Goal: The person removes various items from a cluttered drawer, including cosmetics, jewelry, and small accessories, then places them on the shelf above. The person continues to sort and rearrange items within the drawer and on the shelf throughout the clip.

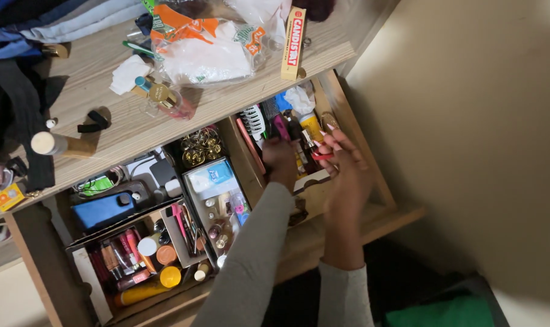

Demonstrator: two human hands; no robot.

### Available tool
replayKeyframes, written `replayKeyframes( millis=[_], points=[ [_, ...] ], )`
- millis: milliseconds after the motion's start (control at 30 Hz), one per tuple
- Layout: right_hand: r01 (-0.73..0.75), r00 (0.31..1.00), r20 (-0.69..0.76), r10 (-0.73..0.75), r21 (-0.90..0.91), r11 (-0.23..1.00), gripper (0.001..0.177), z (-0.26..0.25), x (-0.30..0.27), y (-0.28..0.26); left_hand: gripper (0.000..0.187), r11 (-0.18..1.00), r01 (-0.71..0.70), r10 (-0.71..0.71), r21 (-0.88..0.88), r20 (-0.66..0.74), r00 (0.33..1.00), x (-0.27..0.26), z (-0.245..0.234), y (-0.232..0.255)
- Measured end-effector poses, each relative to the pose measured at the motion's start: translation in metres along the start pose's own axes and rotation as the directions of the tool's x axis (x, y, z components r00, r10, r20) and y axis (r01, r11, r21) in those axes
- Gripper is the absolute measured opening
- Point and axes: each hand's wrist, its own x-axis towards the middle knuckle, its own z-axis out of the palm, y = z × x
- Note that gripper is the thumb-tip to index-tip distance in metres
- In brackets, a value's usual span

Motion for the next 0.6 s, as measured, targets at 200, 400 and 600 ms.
replayKeyframes(
  millis=[200, 400, 600],
  points=[
    [-0.014, 1.000, 0.018, 0.014, 0.020, 1.000, 0.036, -0.002, 0.000, 0.000, 0.035, 0.189, -0.519, 0.627, 0.834, 0.304, 0.717, -0.097, 0.052, 0.036],
    [-0.013, 0.997, 0.080, 0.017, -0.051, 0.999, 0.036, 0.005, -0.007, -0.013, 0.031, -0.241, -0.374, 0.582, 0.896, 0.442, 0.683, -0.154, 0.070, 0.057],
    [-0.019, 0.999, 0.041, 0.017, 0.056, 0.998, 0.036, 0.003, 0.001, -0.010, 0.010, -0.581, -0.524, 0.200, 0.623, 0.733, 0.651, -0.136, 0.067, 0.075]
  ],
)
